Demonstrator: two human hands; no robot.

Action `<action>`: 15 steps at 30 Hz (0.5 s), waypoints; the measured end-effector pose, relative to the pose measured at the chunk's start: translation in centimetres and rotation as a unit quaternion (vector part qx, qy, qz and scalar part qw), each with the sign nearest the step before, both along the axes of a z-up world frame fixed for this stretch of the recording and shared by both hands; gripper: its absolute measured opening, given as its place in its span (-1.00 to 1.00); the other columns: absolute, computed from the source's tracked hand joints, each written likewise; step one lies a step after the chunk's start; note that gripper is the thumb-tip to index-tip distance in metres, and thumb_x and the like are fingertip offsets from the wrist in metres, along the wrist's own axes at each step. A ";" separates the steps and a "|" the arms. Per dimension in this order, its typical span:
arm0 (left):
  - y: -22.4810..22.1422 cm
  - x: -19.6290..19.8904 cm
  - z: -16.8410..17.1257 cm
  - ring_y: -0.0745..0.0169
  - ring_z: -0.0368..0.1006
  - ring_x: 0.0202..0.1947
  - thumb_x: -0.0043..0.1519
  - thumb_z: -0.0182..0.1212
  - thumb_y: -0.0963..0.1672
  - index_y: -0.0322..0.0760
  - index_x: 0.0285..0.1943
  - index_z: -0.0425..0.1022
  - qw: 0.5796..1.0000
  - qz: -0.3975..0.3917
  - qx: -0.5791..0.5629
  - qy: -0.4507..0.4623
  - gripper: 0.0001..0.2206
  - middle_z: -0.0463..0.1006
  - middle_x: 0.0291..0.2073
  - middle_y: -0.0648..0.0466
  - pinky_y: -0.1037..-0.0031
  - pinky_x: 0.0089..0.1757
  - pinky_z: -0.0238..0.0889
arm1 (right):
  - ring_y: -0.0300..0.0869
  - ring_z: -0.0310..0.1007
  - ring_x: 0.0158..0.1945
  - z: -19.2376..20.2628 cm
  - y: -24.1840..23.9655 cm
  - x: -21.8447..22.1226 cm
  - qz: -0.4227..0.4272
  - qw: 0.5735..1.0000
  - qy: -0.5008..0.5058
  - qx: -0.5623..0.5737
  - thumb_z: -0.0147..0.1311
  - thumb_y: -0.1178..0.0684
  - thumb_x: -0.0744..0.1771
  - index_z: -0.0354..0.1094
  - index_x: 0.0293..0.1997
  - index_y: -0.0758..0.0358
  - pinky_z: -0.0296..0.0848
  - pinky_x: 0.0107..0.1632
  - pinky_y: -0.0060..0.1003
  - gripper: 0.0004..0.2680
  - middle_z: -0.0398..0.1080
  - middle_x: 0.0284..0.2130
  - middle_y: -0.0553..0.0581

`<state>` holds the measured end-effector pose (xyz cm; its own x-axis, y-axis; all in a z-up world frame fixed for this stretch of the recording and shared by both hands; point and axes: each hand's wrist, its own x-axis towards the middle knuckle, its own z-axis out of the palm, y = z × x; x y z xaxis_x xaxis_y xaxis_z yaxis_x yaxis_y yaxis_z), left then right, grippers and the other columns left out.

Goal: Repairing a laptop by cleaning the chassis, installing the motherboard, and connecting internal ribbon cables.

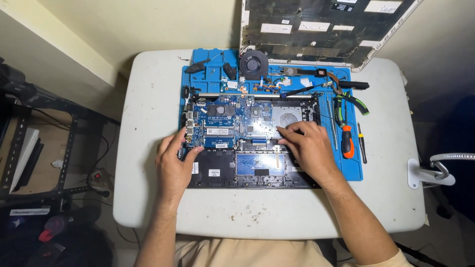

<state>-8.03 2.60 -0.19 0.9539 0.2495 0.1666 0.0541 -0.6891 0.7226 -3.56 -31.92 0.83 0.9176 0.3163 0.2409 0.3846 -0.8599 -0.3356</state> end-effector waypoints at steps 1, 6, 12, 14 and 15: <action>0.1 -0.1 0.0 -0.06 0.49 -0.09 0.12 0.52 -0.08 -0.22 0.31 0.52 1.000 0.000 0.000 0.000 -0.46 0.54 -0.09 -0.01 0.15 -0.05 0.37 | -0.19 0.43 0.01 0.1 -0.1 -0.2 0.000 1.000 0.000 0.000 0.22 -0.14 0.33 0.58 0.01 -0.21 0.30 0.15 -0.20 -0.82 0.45 -0.25 -0.14; 0.2 -0.8 0.5 -0.06 0.47 -0.02 0.14 0.49 -0.06 -0.26 0.30 0.52 0.999 -0.015 0.011 0.041 -0.47 0.53 -0.07 -0.02 0.14 0.00 0.35 | -0.15 0.46 -0.03 0.7 0.0 -0.4 0.010 0.999 0.031 0.027 0.24 -0.14 0.31 0.61 -0.04 -0.14 0.32 0.12 -0.16 -0.83 0.48 -0.27 -0.09; 0.5 -0.7 1.0 -0.02 0.44 -0.01 0.19 0.42 -0.04 -0.27 0.33 0.49 0.997 -0.035 0.035 0.056 -0.48 0.50 -0.06 0.00 0.20 0.01 0.32 | -0.19 0.46 -0.02 0.9 0.1 -0.4 0.005 0.999 0.036 0.010 0.23 -0.15 0.32 0.59 0.00 -0.18 0.31 0.12 -0.19 -0.81 0.48 -0.26 -0.12; 0.6 -0.6 1.0 0.00 0.42 -0.01 0.19 0.42 -0.03 -0.28 0.33 0.50 0.996 -0.039 0.050 0.057 -0.48 0.49 -0.05 0.01 0.20 0.02 0.30 | -0.19 0.46 -0.02 0.9 0.0 -0.5 0.004 0.999 0.034 0.012 0.23 -0.15 0.32 0.59 0.00 -0.18 0.31 0.12 -0.20 -0.81 0.48 -0.26 -0.12; 0.6 -0.6 0.9 0.02 0.41 -0.01 0.19 0.42 -0.01 -0.28 0.33 0.50 0.995 -0.044 0.065 0.057 -0.47 0.47 -0.05 0.01 0.20 0.02 0.29 | -0.19 0.46 -0.01 1.0 -0.1 -0.5 0.003 0.999 0.032 0.013 0.23 -0.15 0.32 0.59 0.00 -0.18 0.31 0.13 -0.20 -0.81 0.48 -0.25 -0.12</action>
<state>-8.63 3.19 0.75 0.9857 0.1483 0.0804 0.0670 -0.7816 0.6202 -4.04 -32.03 1.80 0.9295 0.3156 0.1906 0.3664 -0.8482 -0.3824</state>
